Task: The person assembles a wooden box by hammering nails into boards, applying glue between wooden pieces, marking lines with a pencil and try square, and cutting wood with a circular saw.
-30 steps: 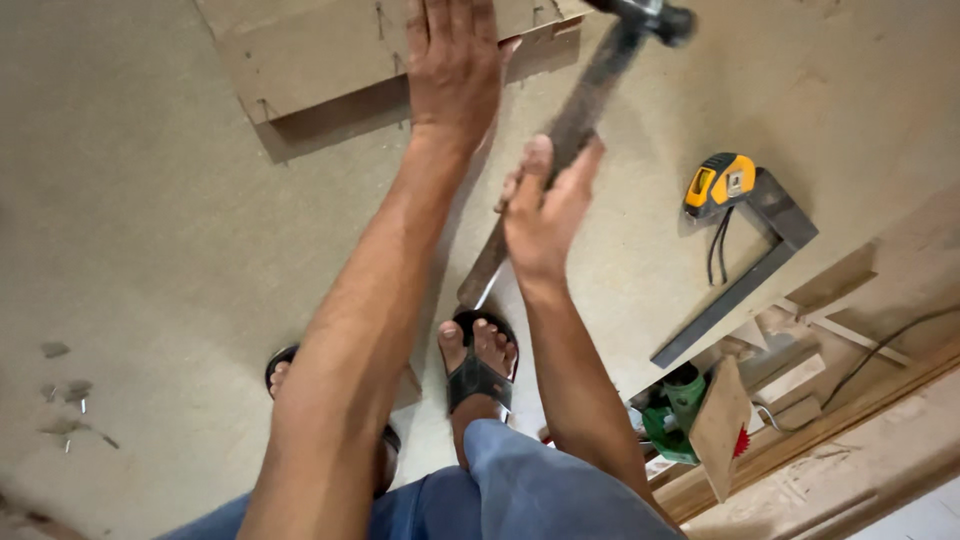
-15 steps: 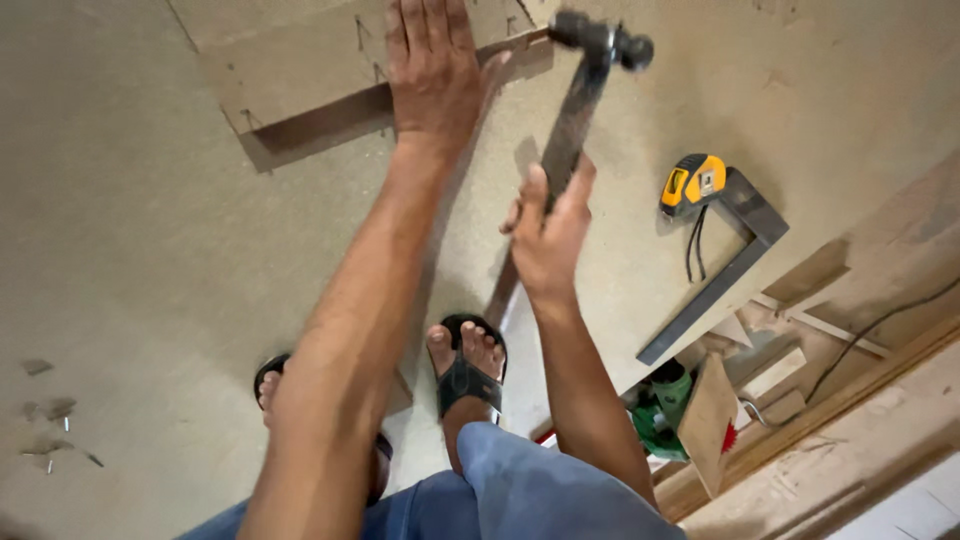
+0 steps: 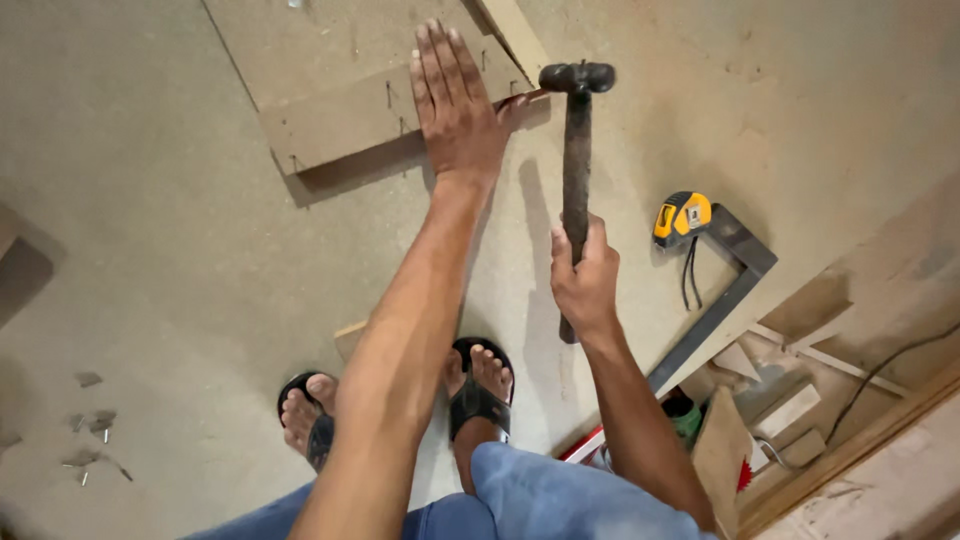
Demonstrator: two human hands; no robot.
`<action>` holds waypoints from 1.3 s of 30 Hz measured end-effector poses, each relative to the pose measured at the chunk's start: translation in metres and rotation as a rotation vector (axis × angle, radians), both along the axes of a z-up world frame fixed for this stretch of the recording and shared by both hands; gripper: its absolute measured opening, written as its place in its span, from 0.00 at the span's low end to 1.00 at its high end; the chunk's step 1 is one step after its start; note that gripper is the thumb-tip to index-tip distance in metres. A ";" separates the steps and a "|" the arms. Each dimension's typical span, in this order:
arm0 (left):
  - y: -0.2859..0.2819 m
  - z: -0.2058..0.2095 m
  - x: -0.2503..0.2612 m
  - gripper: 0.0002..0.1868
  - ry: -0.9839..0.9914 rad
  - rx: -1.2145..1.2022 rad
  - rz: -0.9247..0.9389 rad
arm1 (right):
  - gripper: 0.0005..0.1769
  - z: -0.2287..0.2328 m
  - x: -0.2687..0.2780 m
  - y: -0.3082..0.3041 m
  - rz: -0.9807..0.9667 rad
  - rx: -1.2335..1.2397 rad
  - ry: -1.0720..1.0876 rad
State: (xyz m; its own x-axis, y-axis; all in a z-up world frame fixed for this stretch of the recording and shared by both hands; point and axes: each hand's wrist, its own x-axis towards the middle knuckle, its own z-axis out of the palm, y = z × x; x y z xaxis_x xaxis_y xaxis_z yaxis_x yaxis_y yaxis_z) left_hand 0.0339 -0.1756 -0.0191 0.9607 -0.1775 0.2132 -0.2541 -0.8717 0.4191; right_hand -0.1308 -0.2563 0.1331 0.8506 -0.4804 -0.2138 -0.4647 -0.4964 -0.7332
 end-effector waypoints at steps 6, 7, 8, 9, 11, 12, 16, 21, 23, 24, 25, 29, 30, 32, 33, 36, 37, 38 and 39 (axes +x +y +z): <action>0.000 0.006 0.002 0.64 0.070 0.019 -0.023 | 0.13 0.026 -0.023 -0.013 0.042 -0.033 -0.245; 0.000 0.006 0.001 0.63 0.062 0.029 -0.025 | 0.13 0.029 -0.029 -0.013 0.042 0.027 -0.370; 0.001 0.005 0.001 0.62 0.054 0.040 -0.026 | 0.14 0.028 -0.031 -0.014 0.042 0.089 -0.494; 0.001 0.004 0.001 0.62 0.061 0.039 -0.028 | 0.14 0.023 -0.030 -0.014 0.012 0.198 -0.453; 0.001 0.003 0.001 0.61 0.072 0.037 -0.033 | 0.13 0.007 -0.019 -0.013 -0.049 0.413 -0.370; 0.002 0.004 0.001 0.61 0.068 0.036 -0.033 | 0.13 -0.002 -0.009 -0.014 0.084 0.161 -0.253; -0.001 0.007 0.002 0.61 0.040 -0.002 -0.028 | 0.12 -0.013 0.019 -0.027 0.246 -0.258 0.009; 0.002 0.006 0.004 0.61 0.106 0.020 -0.037 | 0.09 0.028 -0.009 -0.023 0.114 -0.111 -0.315; 0.002 0.003 0.001 0.60 0.088 0.004 -0.033 | 0.10 0.029 -0.017 -0.020 0.130 -0.015 -0.564; 0.002 0.003 -0.001 0.60 0.108 0.019 -0.030 | 0.10 0.021 -0.013 -0.019 0.150 -0.060 -0.410; 0.001 0.005 0.001 0.60 0.119 0.031 -0.030 | 0.10 0.009 -0.003 -0.018 0.168 -0.107 -0.265; 0.000 0.014 0.008 0.59 0.221 -0.004 -0.009 | 0.12 -0.011 0.027 -0.025 0.244 -0.195 -0.032; -0.001 0.016 0.017 0.59 0.177 -0.004 -0.015 | 0.12 -0.009 0.032 -0.028 0.206 -0.218 -0.080; 0.003 0.014 0.001 0.60 0.156 0.005 -0.038 | 0.12 0.010 0.010 -0.026 0.136 -0.181 -0.159; 0.001 0.013 0.005 0.60 0.134 0.008 -0.038 | 0.12 0.019 0.004 -0.026 0.106 -0.124 -0.269; 0.002 0.008 0.001 0.60 0.104 0.030 -0.033 | 0.11 0.027 -0.008 -0.019 0.108 0.062 -0.635; 0.002 0.007 0.001 0.60 0.097 0.037 -0.033 | 0.11 0.023 -0.007 -0.017 0.118 0.069 -0.586; 0.002 0.006 0.002 0.60 0.090 0.045 -0.034 | 0.11 0.012 0.001 -0.018 0.136 0.008 -0.409; 0.001 0.007 0.002 0.60 0.094 0.051 -0.029 | 0.11 0.001 0.008 -0.019 0.185 -0.103 -0.226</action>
State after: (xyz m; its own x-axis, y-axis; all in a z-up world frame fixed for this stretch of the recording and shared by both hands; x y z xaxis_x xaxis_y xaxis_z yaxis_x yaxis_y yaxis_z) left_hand 0.0360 -0.1745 -0.0123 0.9704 -0.2135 0.1127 -0.2409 -0.8855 0.3973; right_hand -0.1232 -0.2757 0.1346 0.9462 -0.3220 0.0331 -0.1898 -0.6348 -0.7490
